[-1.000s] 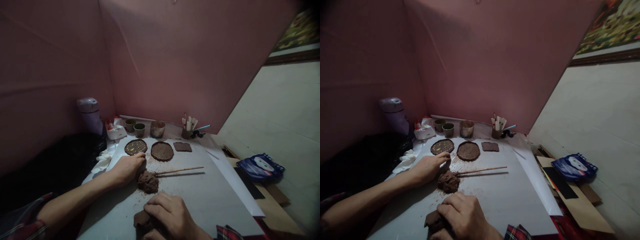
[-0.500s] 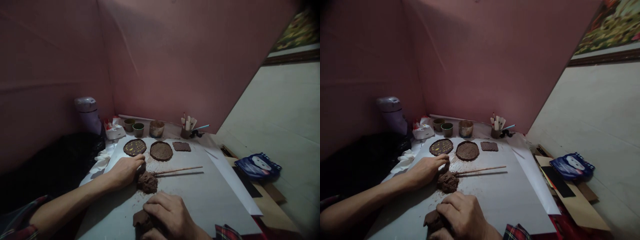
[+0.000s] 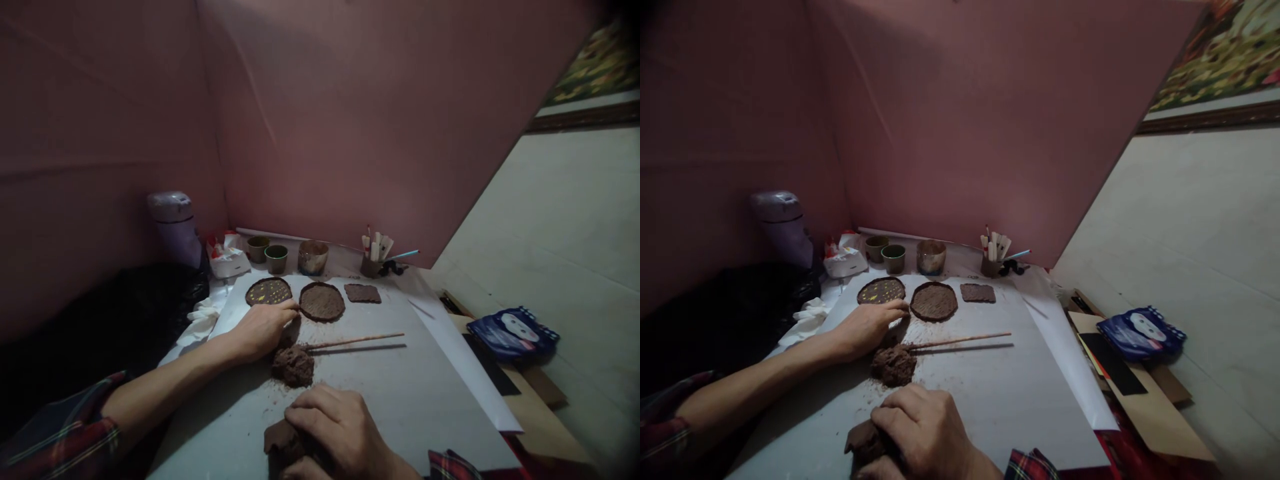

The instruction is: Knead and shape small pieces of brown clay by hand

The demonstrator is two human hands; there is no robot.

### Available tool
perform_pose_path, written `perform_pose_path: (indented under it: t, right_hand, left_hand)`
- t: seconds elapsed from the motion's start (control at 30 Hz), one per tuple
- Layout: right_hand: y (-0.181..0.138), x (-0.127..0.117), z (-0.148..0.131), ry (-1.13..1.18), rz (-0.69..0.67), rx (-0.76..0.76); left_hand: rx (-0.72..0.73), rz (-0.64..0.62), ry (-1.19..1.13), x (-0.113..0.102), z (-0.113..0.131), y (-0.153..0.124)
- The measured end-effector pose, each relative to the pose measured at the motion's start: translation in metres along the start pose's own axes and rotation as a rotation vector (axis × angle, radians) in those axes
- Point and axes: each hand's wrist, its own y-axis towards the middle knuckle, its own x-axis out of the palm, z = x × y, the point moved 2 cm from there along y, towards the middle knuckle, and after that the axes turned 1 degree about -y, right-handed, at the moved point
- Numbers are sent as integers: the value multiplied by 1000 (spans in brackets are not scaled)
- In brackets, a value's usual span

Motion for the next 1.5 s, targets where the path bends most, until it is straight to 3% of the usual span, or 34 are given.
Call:
perform_pose_path:
  t: [0.23,0.73,1.07,1.37,1.5]
  right_hand:
    - [-1,1,1,-14,-2,-12]
    - [1,0,0,-10,-7,-4]
    - [1,0,0,-1,-2,-16]
    - [0,0,1,-4,-5,-15]
    - [-1,0,1,1,1,-21]
  left_hand:
    - [16,-2,-35,-4,0,-17]
    - [46,3,-32,0,1,5]
    - [99,-28,-43,-3,-4,-19]
    - [133,-1,-35,3,-3,5]
    - [135,1,-37,1,-2,1]
